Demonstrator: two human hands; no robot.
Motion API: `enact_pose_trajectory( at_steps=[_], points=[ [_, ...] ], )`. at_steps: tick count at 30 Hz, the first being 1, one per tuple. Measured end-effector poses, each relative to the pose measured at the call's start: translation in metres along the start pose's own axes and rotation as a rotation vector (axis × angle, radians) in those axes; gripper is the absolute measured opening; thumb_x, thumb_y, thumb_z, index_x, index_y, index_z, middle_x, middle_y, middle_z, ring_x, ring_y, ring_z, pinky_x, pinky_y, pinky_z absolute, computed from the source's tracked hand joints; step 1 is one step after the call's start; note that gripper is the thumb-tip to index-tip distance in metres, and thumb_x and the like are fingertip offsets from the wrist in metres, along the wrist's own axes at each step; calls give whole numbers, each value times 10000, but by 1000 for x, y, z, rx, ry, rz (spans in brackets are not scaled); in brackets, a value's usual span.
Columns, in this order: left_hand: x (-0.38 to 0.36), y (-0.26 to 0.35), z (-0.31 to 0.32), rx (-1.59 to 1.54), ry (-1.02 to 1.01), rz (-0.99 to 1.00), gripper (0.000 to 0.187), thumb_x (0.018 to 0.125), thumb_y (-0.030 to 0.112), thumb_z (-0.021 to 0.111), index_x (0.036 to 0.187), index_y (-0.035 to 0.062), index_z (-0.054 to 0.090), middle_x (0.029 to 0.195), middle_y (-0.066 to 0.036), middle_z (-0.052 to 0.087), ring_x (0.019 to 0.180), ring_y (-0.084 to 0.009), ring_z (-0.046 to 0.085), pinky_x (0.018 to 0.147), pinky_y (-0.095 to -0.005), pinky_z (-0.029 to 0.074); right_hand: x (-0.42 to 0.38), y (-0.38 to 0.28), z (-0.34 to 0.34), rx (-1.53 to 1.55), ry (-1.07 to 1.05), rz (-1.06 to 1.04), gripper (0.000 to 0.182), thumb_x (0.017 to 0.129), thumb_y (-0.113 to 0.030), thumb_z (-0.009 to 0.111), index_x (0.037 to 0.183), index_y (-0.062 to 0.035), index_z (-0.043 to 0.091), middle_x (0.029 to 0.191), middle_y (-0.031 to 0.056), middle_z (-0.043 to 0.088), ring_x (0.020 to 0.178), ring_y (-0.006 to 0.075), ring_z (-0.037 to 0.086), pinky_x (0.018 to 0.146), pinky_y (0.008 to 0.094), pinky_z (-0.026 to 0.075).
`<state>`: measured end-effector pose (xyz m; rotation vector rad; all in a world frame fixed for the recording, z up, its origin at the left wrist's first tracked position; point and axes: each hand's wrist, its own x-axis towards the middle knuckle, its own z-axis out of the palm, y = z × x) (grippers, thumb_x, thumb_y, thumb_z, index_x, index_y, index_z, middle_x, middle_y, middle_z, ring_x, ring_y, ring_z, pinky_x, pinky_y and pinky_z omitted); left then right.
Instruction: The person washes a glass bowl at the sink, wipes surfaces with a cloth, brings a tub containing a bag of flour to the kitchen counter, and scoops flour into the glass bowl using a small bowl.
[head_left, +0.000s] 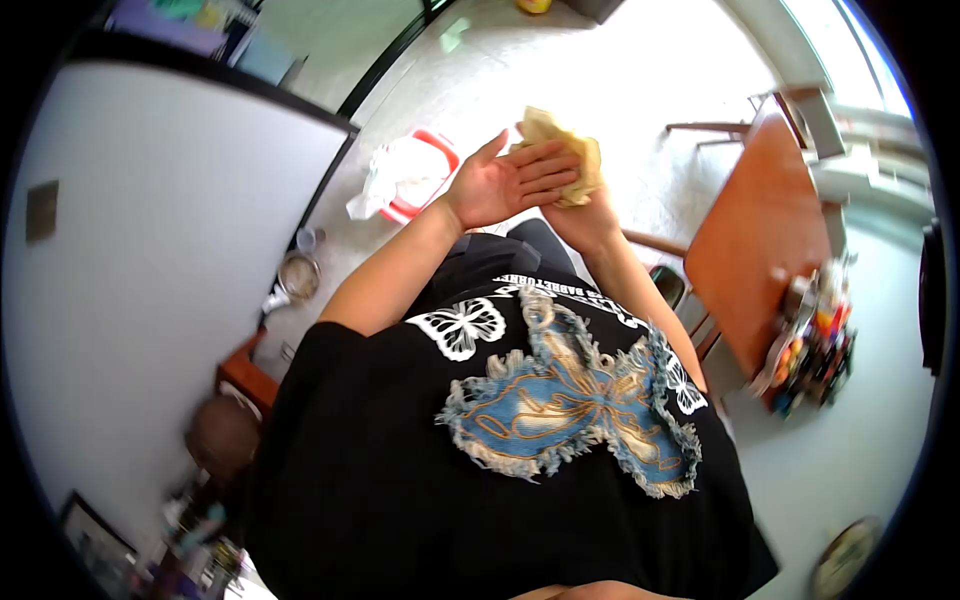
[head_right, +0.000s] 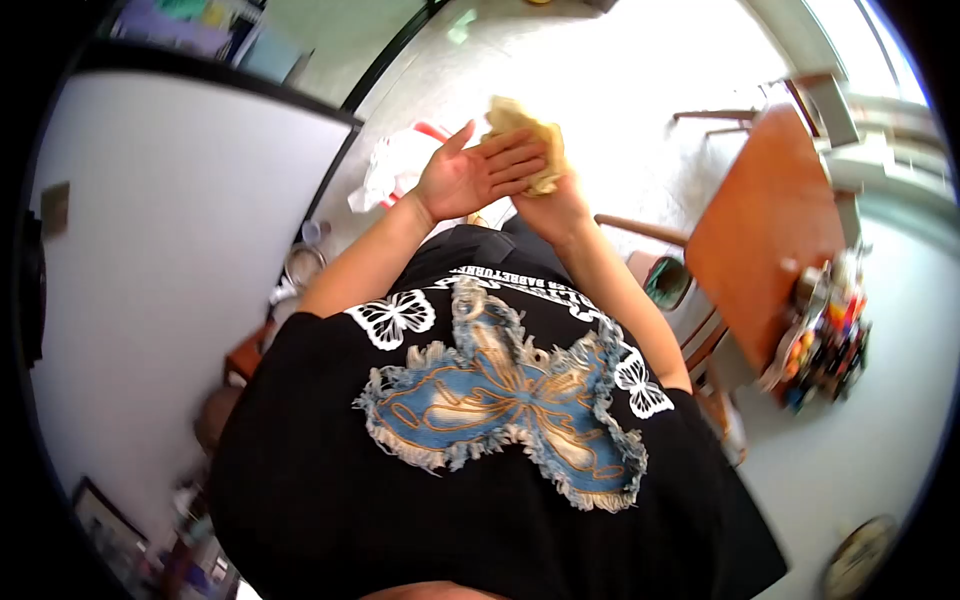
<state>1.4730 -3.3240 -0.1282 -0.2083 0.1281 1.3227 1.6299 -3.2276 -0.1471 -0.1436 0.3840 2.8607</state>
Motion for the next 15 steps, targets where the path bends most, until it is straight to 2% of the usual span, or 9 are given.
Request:
enact_pose_trajectory(
  at_steps=[3, 4, 7, 8, 11, 12, 13, 14, 15],
  points=[
    [-11, -4, 13, 159, -111, -2, 802, 960, 597, 418, 1517, 41, 269, 1536, -208, 325, 1412, -315, 352, 1174, -436, 271, 1, 29, 40, -156, 444, -191, 560, 1043, -388, 307, 1489, -49, 310, 1498, 139, 392, 1275, 238, 485, 1018, 355, 464],
    [-13, -9, 19, 155, -148, -9, 838, 929, 592, 498, 1535, 76, 238, 1566, -229, 240, 1429, -336, 309, 1183, -458, 241, -9, 21, 28, -270, 345, -175, 562, 1043, -394, 297, 1479, -40, 327, 1517, 162, 361, 1342, 297, 424, 1110, 419, 385],
    [-9, -8, 12, 205, -230, -140, 767, 956, 576, 465, 1524, 92, 283, 1504, -243, 364, 1359, -355, 421, 1099, -469, 381, -23, -22, -2, -325, 156, -175, 555, 1039, -393, 312, 1468, -42, 351, 1506, 173, 373, 1368, 330, 392, 1120, 451, 376],
    [-5, 8, 8, 267, -116, -128, 729, 973, 551, 451, 1501, 64, 324, 1415, -242, 481, 1276, -352, 517, 1044, -454, 446, -8, -45, -1, -457, 439, -242, 528, 1041, -353, 333, 1465, -40, 353, 1473, 190, 408, 1335, 354, 431, 1080, 463, 429],
    [18, 62, -65, 510, 518, 170, 462, 1008, 314, 499, 1368, 25, 500, 1197, -178, 648, 1064, -239, 650, 953, -350, 506, 67, -156, -56, -585, 725, 30, 496, 1042, -315, 333, 1463, -54, 361, 1450, 199, 426, 1273, 364, 499, 1016, 489, 490],
    [3, 67, -109, 711, 847, 284, 373, 978, 250, 560, 1283, 36, 581, 1134, -126, 677, 1040, -194, 650, 918, -308, 504, 88, -171, -76, -878, 845, 87, 437, 1039, -228, 347, 1461, -121, 384, 1415, 192, 462, 1220, 369, 545, 970, 502, 522],
    [-14, 72, -139, 826, 1134, 372, 335, 936, 195, 617, 1240, 54, 611, 1105, -83, 682, 1014, -160, 645, 900, -287, 495, 109, -182, -95, -1028, 964, 118, 532, 1001, -162, 486, 1495, -163, 290, 1366, 174, 507, 1086, 378, 629, 831, 481, 595],
    [-45, 70, -217, 1029, 1412, 465, 350, 902, 187, 654, 1229, 70, 615, 1046, -60, 684, 946, -143, 651, 848, -259, 498, 133, -190, -112, -1346, 990, 137, 457, 993, -143, 506, 1435, -170, 394, 1274, 159, 572, 1028, 330, 653, 785, 422, 597],
    [-79, 69, -284, 877, 1522, 557, 309, 878, 195, 674, 1154, 61, 639, 964, -59, 682, 859, -140, 654, 758, -259, 521, 160, -199, -132, -1668, 991, 156, 394, 985, -124, 526, 1375, -177, 498, 1181, 143, 636, 969, 281, 676, 739, 363, 599]
  ],
)
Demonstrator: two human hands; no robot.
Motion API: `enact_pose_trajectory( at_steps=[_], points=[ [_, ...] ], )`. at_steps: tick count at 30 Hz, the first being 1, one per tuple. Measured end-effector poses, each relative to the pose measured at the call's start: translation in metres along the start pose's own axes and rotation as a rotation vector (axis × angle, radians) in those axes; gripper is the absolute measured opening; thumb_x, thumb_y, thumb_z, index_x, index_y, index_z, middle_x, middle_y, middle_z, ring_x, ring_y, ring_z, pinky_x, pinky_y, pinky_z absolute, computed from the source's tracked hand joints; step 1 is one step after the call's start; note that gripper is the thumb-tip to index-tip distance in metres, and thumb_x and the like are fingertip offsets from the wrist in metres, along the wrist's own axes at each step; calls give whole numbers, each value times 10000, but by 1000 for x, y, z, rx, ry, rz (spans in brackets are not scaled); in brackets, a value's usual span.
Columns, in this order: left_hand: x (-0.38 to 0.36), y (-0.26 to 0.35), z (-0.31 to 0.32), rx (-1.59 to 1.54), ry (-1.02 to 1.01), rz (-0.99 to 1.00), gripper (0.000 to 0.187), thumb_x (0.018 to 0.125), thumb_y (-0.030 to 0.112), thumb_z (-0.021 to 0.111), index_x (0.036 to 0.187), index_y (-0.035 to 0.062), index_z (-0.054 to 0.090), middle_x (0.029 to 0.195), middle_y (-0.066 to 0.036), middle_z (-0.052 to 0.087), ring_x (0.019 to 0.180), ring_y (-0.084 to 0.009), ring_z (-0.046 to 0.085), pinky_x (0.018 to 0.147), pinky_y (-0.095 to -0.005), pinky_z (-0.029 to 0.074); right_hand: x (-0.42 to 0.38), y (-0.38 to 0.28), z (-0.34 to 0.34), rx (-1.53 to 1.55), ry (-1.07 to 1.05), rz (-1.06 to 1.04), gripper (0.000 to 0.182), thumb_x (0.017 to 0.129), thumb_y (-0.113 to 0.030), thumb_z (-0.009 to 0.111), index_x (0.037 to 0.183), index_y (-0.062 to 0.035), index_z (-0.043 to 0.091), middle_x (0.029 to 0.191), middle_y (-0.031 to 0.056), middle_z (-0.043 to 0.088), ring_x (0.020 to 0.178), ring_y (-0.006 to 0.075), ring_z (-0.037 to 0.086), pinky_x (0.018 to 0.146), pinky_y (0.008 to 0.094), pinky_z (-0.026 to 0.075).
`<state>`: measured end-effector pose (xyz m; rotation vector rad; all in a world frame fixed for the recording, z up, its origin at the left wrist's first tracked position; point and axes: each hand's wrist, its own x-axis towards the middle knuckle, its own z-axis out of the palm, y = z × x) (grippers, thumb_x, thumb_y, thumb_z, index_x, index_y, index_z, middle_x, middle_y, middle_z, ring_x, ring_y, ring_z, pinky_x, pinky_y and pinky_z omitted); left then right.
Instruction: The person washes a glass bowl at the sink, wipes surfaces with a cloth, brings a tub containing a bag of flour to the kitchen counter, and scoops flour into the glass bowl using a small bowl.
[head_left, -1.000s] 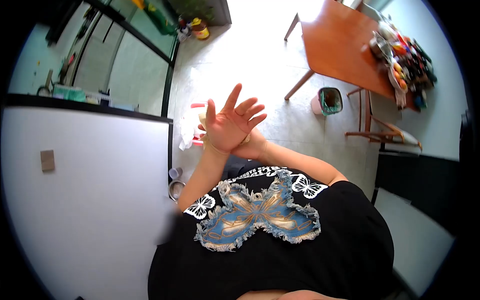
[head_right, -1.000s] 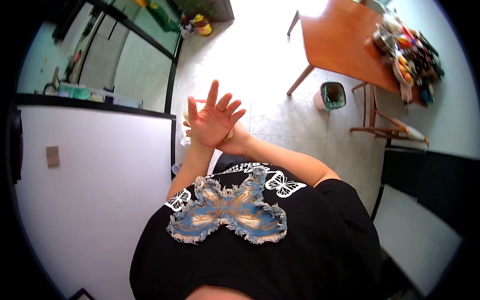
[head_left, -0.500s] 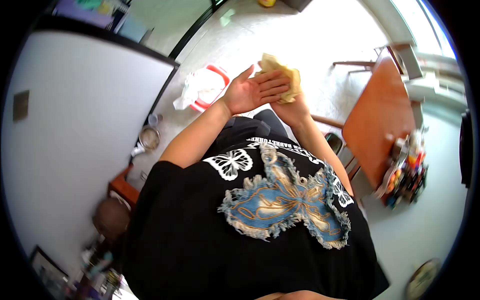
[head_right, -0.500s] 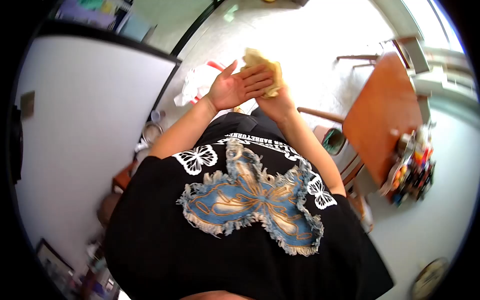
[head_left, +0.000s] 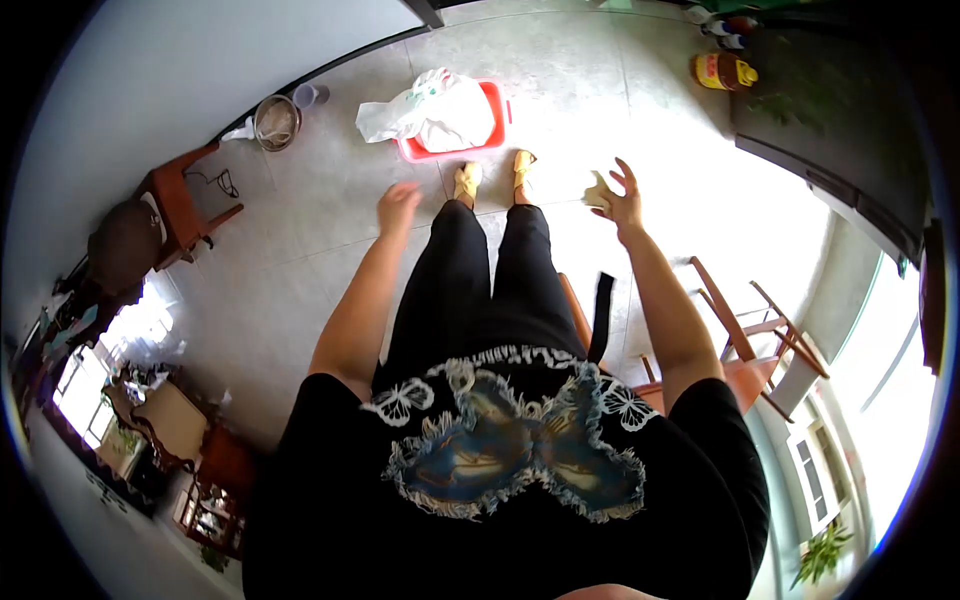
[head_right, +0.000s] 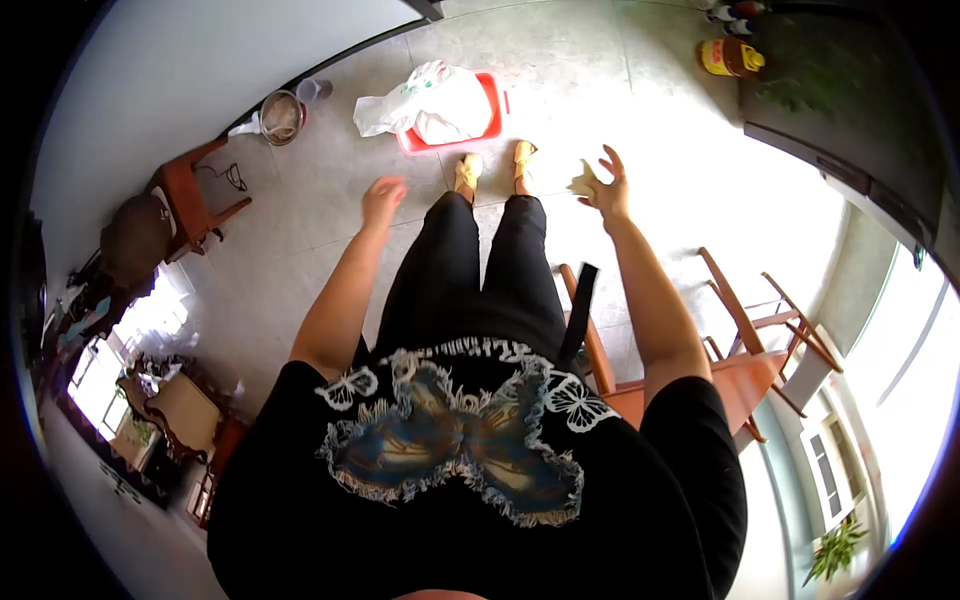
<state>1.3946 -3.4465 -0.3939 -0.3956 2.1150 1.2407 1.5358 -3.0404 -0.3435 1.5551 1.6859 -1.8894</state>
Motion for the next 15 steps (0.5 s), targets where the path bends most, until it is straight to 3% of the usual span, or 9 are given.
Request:
enact_pose_trajectory(
  at_steps=[2, 3, 6, 7, 8, 10, 12, 14, 15],
  points=[
    [37, -57, -36, -176, 199, -469, 249, 868, 190, 664, 1077, 56, 657, 902, -61, 677, 792, -144, 648, 668, -266, 528, 114, 44, -1, -331, -129, 61, 226, 929, -50, 566, 1086, -150, 695, 960, 86, 710, 842, 164, 675, 635, 275, 541],
    [58, -89, -52, -94, 207, -535, 232, 867, 188, 657, 1056, 53, 660, 899, -64, 676, 784, -148, 649, 650, -275, 531, 156, 63, 4, -518, -152, -68, 171, 889, -111, 570, 834, -142, 729, 794, 47, 714, 779, 139, 662, 628, 299, 505],
    [130, -166, -75, 176, 206, -589, 219, 866, 175, 640, 1043, 47, 662, 926, -66, 678, 806, -155, 653, 665, -287, 536, 247, 65, 75, -954, -100, 62, 180, 857, -242, 562, 836, -160, 721, 847, 49, 717, 768, 190, 665, 685, 358, 513],
    [159, -188, -77, 363, 189, -561, 222, 867, 165, 631, 1051, 43, 660, 956, -64, 682, 837, -160, 655, 699, -290, 537, 280, 79, 103, -1010, -133, 89, 247, 844, -374, 561, 866, -184, 717, 880, 54, 719, 813, 246, 675, 731, 393, 516],
    [195, -212, -76, 362, 195, -574, 222, 867, 165, 631, 1051, 43, 660, 956, -64, 682, 837, -160, 655, 699, -290, 537, 314, 93, 133, -1016, -146, 91, 247, 844, -374, 561, 866, -184, 717, 880, 54, 719, 813, 246, 675, 731, 393, 516],
    [264, -245, -68, 370, 284, -139, 315, 870, 264, 581, 1038, 13, 669, 1034, -126, 702, 921, -278, 665, 818, -394, 512, 367, 121, 199, -1051, -62, -29, 228, 837, -368, 584, 944, -209, 707, 927, 59, 725, 894, 258, 685, 759, 394, 522],
    [326, -259, -63, 898, 96, -137, 362, 903, 242, 540, 1183, 29, 628, 1143, -156, 675, 1035, -314, 641, 915, -405, 485, 402, 144, 253, -1101, -116, 3, 319, 835, -355, 619, 1124, -221, 644, 1012, 86, 719, 980, 285, 674, 807, 402, 525],
    [388, -274, -46, 959, 59, -378, 468, 925, 270, 536, 1337, 47, 525, 1274, -174, 607, 1182, -337, 563, 1018, -410, 427, 428, 169, 298, -1101, -104, -39, 392, 835, -363, 641, 1183, -184, 604, 1068, 89, 705, 1005, 289, 666, 840, 409, 526],
    [414, -288, -34, 845, 142, -139, 555, 916, 349, 566, 1383, 60, 485, 1359, -154, 539, 1254, -319, 500, 1049, -412, 395, 443, 187, 312, -1107, -108, -22, 392, 835, -363, 641, 1183, -184, 604, 1068, 89, 705, 1005, 289, 666, 840, 409, 526]
  ],
)
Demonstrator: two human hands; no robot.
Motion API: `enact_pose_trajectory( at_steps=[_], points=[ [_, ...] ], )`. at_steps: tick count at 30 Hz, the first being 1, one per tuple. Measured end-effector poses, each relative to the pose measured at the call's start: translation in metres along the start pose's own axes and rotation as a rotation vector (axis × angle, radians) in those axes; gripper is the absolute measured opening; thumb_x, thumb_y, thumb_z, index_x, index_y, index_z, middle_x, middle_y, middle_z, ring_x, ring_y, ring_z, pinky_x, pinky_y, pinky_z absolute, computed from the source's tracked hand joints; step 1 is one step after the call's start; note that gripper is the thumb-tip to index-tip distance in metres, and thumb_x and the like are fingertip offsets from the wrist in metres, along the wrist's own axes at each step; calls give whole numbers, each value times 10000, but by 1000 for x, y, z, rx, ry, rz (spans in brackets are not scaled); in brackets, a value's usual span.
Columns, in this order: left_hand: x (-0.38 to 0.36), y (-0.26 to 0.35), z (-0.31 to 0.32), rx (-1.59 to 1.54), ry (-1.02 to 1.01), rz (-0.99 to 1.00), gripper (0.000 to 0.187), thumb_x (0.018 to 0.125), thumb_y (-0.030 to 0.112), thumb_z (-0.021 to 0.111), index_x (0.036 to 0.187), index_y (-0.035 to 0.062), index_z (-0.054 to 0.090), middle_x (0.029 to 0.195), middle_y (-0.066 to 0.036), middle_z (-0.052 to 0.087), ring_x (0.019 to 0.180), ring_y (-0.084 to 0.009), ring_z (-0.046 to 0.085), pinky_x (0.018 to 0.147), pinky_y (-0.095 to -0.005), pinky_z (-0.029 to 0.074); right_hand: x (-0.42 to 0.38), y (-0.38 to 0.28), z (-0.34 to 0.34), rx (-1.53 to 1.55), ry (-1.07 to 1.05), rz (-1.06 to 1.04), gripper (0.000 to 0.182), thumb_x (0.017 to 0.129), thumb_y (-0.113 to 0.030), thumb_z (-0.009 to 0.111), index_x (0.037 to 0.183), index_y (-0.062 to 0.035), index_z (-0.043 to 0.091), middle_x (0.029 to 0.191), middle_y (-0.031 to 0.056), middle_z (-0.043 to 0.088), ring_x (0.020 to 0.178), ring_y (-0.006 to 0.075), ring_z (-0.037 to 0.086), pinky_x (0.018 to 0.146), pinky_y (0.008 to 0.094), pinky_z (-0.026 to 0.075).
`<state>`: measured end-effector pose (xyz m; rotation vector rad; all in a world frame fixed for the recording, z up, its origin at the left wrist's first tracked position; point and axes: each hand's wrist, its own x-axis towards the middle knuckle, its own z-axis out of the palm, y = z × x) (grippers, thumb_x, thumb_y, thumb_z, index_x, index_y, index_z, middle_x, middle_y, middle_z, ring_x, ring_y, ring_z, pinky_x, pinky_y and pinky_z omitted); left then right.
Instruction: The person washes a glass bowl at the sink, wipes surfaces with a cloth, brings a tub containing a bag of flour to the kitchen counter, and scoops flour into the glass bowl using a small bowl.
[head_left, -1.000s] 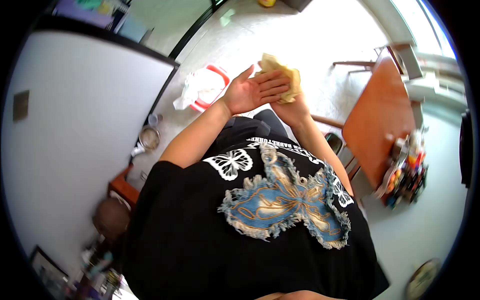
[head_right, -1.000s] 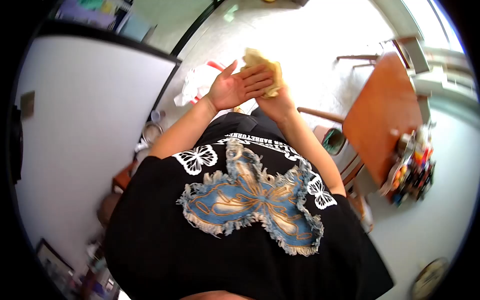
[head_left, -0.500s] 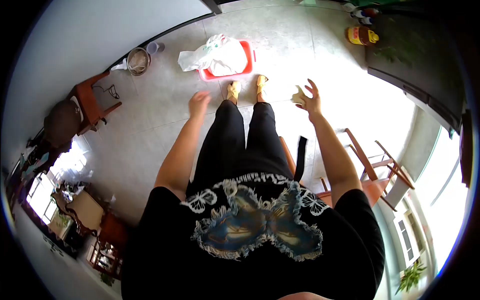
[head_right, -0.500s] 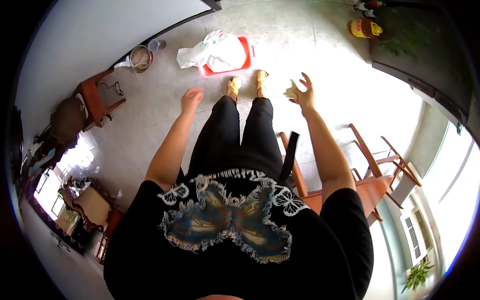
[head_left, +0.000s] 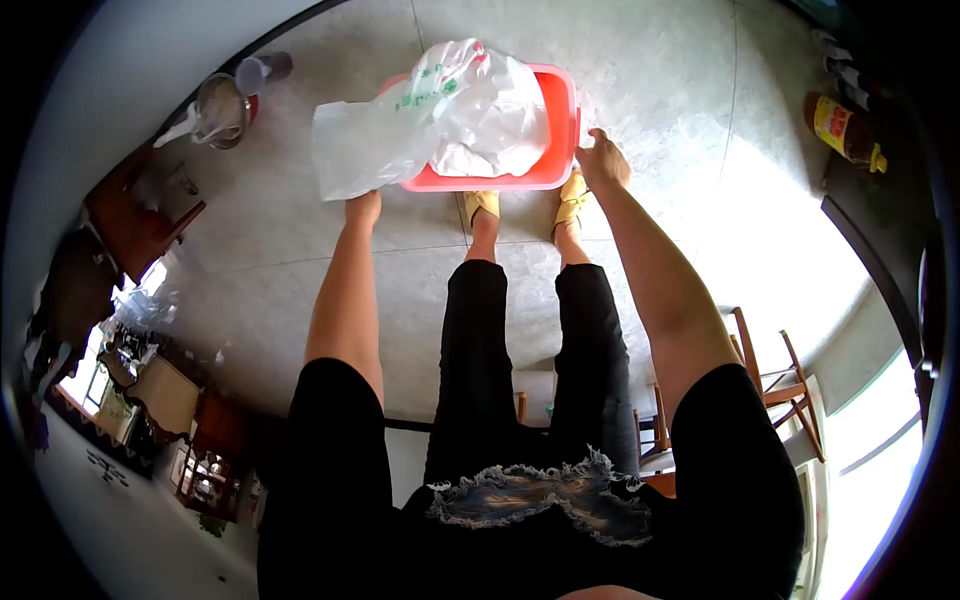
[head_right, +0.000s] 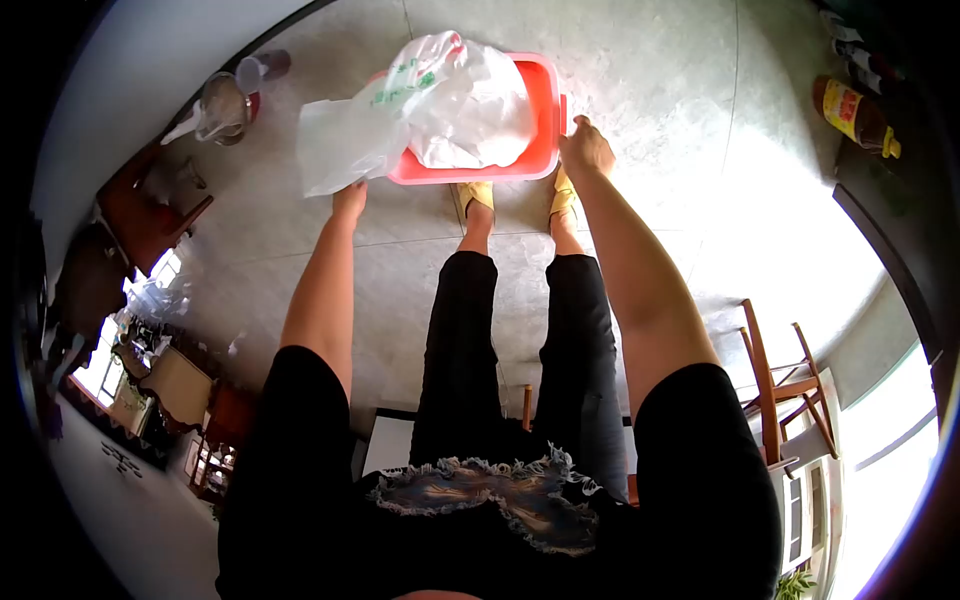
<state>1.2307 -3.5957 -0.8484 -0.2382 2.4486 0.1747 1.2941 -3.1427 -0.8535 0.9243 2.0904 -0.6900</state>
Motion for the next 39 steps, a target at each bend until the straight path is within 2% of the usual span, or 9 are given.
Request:
enact_pose_trajectory(
  at_steps=[4, 14, 19, 20, 25, 29, 32, 34, 39],
  points=[
    [45, 50, 14, -605, -5, 63, 695, 911, 410, 615, 1472, 80, 372, 1526, -128, 348, 1401, -286, 327, 1110, -407, 328, 50, -7, 51, 9, 47, -147, 432, 830, -378, 639, 1179, -128, 590, 1089, 111, 685, 1013, 305, 652, 833, 425, 520],
    [53, 46, 47, -135, 211, 367, 589, 902, 325, 641, 1397, 59, 466, 1431, -168, 465, 1330, -300, 428, 1065, -407, 378, 57, -3, 21, 317, -176, -10, 279, 713, -169, 673, 989, -125, 678, 818, 60, 704, 778, 222, 683, 735, 350, 523],
    [34, 105, 16, 47, -209, -4, 378, 902, 184, 515, 1263, 90, 573, 1266, -209, 585, 1189, -374, 534, 1008, -468, 427, 46, 28, -4, 402, -33, -71, 234, 678, -131, 638, 903, -70, 650, 796, 122, 687, 761, 285, 677, 687, 400, 523],
    [23, 110, 19, 45, -64, 183, 375, 911, 194, 518, 1266, 88, 572, 1271, -204, 583, 1191, -377, 531, 1008, -472, 426, 32, 39, -13, 476, -58, -35, 228, 705, -74, 611, 927, -36, 651, 731, 101, 653, 643, 200, 623, 597, 353, 489],
    [-5, 108, 72, 237, 180, 667, 448, 960, 256, 507, 1390, 131, 481, 1385, -159, 511, 1297, -377, 444, 1103, -475, 340, -28, 114, -38, 473, 131, -65, 141, 682, -50, 585, 820, -20, 583, 746, 125, 604, 659, 259, 578, 618, 378, 473],
    [-74, 179, 19, -43, -156, 556, 486, 959, 256, 520, 1433, 173, 445, 1400, -138, 499, 1269, -371, 463, 1080, -487, 341, -101, 157, -94, 557, 162, 59, 127, 670, -51, 577, 789, -10, 561, 747, 152, 579, 686, 320, 576, 620, 401, 461],
    [-105, 193, 16, 181, 75, 992, 454, 966, 273, 512, 1401, 150, 469, 1361, -126, 525, 1180, -345, 525, 1007, -471, 402, -162, 198, -141, 451, 258, 2, 126, 669, -62, 582, 781, -6, 567, 757, 175, 597, 690, 351, 584, 612, 424, 455],
    [-148, 246, -41, -47, -412, 562, 578, 900, 413, 617, 1356, 69, 532, 1413, -148, 509, 1344, -319, 417, 1132, -429, 304, -215, 224, -208, 445, 264, 26, 105, 669, -68, 582, 745, 1, 559, 714, 181, 589, 652, 363, 578, 587, 437, 445],
    [-334, 379, -236, -385, -337, 541, 536, 895, 291, 656, 1340, 25, 522, 1376, -192, 522, 1305, -345, 451, 1091, -434, 339, -361, 247, -354, 526, 227, 106, 132, 651, -115, 606, 690, 7, 576, 637, 196, 585, 590, 369, 577, 561, 435, 452]
  ],
)
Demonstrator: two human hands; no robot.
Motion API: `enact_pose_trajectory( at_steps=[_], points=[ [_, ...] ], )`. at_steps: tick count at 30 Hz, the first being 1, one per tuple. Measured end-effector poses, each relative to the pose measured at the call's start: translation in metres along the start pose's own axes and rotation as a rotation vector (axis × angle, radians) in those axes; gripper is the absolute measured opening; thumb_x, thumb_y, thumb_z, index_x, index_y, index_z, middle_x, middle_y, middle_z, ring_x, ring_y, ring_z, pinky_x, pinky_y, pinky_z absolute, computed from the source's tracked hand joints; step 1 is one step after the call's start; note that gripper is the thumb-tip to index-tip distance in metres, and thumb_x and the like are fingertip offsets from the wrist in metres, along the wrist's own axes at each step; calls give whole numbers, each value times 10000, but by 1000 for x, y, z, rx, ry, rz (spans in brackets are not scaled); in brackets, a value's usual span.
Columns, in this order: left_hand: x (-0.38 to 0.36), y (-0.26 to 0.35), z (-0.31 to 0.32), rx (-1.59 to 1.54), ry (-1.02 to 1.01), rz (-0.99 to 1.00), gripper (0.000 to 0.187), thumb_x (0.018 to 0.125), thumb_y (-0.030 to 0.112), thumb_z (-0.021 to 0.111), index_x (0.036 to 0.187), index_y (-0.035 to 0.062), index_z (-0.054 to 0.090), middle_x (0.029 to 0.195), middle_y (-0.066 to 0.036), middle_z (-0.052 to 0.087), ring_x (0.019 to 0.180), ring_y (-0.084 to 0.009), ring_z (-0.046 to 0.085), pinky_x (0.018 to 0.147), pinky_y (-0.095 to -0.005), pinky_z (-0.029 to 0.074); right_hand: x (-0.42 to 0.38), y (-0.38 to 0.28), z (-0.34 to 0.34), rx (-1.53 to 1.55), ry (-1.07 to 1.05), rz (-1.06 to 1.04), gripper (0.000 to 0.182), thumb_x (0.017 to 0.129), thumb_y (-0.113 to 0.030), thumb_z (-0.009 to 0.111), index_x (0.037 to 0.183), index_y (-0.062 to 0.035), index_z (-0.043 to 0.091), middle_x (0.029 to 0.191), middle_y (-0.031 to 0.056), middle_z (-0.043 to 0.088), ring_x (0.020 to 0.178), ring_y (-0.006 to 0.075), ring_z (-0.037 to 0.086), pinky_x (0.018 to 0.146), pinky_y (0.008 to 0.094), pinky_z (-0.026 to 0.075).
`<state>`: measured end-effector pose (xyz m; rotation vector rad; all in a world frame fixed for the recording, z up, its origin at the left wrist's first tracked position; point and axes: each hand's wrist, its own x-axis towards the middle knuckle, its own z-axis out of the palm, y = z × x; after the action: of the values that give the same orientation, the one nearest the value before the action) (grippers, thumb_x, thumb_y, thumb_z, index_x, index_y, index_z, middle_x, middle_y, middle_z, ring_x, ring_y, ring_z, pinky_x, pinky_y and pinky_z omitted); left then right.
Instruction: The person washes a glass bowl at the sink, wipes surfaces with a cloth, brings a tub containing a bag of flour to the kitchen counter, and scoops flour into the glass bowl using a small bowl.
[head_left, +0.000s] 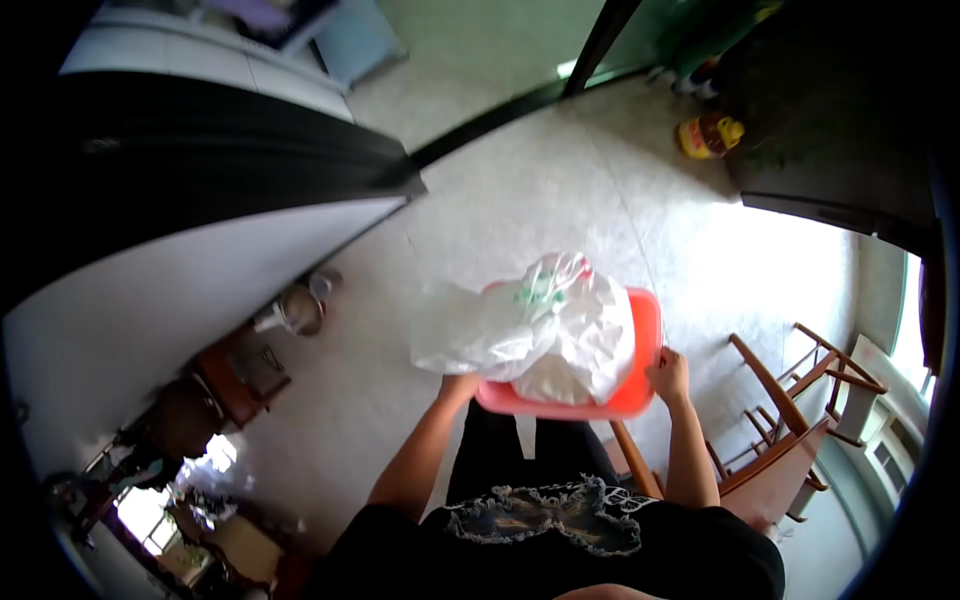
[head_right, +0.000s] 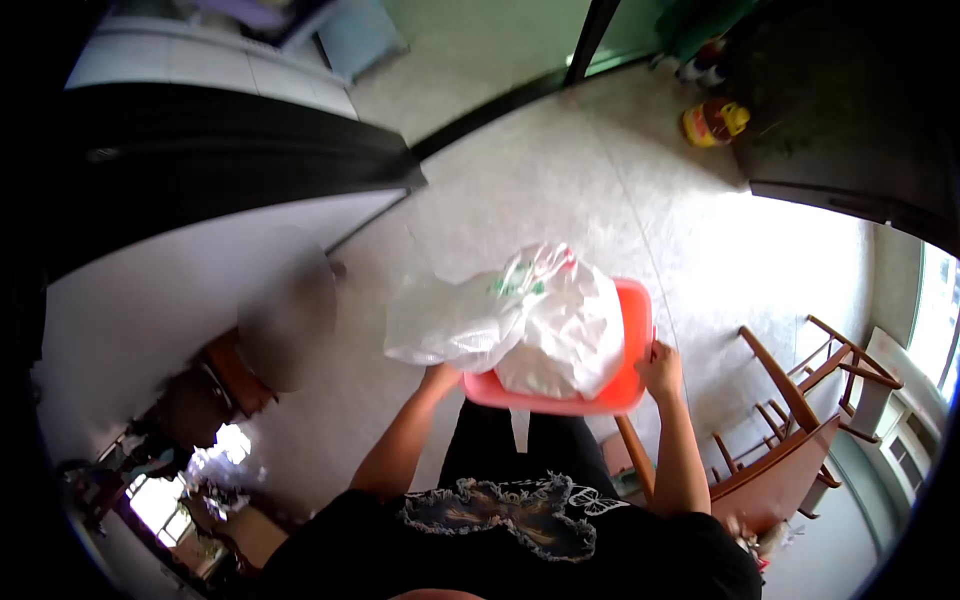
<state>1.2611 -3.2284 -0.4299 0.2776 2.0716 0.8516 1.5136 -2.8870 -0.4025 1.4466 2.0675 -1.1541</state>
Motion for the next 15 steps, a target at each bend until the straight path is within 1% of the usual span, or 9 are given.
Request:
enact_pose_trajectory(
  at_steps=[1, 2, 3, 5, 8, 10, 12, 14, 15],
  points=[
    [-19, 45, -19, 54, -51, -36, 484, 891, 270, 658, 1292, 16, 561, 1337, -195, 559, 1271, -345, 493, 1055, -428, 376, -20, -14, -30, 29, 45, -21, 132, 651, -115, 606, 690, 7, 576, 637, 196, 585, 590, 369, 577, 561, 435, 452],
    [-33, 67, -33, 130, 3, 64, 474, 866, 257, 679, 1269, 28, 580, 1274, -195, 607, 1219, -353, 544, 1002, -427, 424, -39, -32, -59, -1, 52, -35, 160, 652, -140, 619, 691, 12, 587, 616, 184, 580, 562, 329, 569, 552, 418, 451],
    [-53, 111, -54, 121, -37, -104, 494, 831, 241, 698, 1271, 49, 582, 1217, -193, 643, 1165, -360, 585, 949, -426, 461, -50, -53, -87, -32, 59, -52, 188, 653, -164, 632, 693, 17, 599, 595, 173, 575, 534, 288, 561, 543, 400, 449],
    [-72, 204, -99, 35, -26, -373, 452, 794, 141, 659, 1234, 55, 598, 1031, -157, 698, 920, -286, 673, 814, -375, 513, -67, -106, -138, 13, 107, -75, 205, 652, -180, 635, 699, 18, 605, 597, 173, 575, 538, 283, 566, 542, 403, 449],
    [-91, 275, -150, 83, 103, -184, 456, 779, 112, 644, 1228, 50, 592, 973, -141, 697, 851, -256, 674, 774, -360, 520, -85, -155, -186, 6, 165, -156, 221, 661, -202, 637, 709, 14, 628, 598, 160, 588, 537, 261, 581, 540, 400, 461],
    [-89, 314, -182, 143, 141, -162, 477, 761, 108, 649, 1232, 67, 590, 1003, -148, 698, 885, -288, 677, 786, -376, 519, -91, -195, -208, 116, 129, -122, 218, 669, -221, 645, 710, -6, 646, 614, 154, 612, 562, 313, 601, 567, 418, 479],
    [-60, 332, -213, 215, 284, 11, 473, 755, 116, 648, 1224, 88, 597, 1027, -155, 694, 917, -330, 669, 797, -398, 517, -85, -241, -228, 139, 153, -150, 221, 669, -223, 647, 715, -7, 652, 606, 145, 613, 551, 309, 604, 565, 414, 488],
    [-26, 352, -249, 206, 281, 44, 454, 757, 119, 646, 1208, 93, 605, 1029, -157, 692, 930, -346, 663, 803, -409, 515, -82, -285, -242, 155, 175, -152, 224, 668, -226, 648, 721, -8, 658, 598, 136, 614, 540, 304, 608, 564, 411, 496],
    [-8, 368, -268, 201, 276, 55, 435, 758, 123, 643, 1191, 99, 614, 1032, -160, 690, 943, -362, 656, 809, -419, 513, -77, -309, -247, 213, 178, -151, 234, 669, -222, 657, 721, 6, 652, 597, 135, 612, 535, 268, 604, 554, 395, 489]
  ],
)
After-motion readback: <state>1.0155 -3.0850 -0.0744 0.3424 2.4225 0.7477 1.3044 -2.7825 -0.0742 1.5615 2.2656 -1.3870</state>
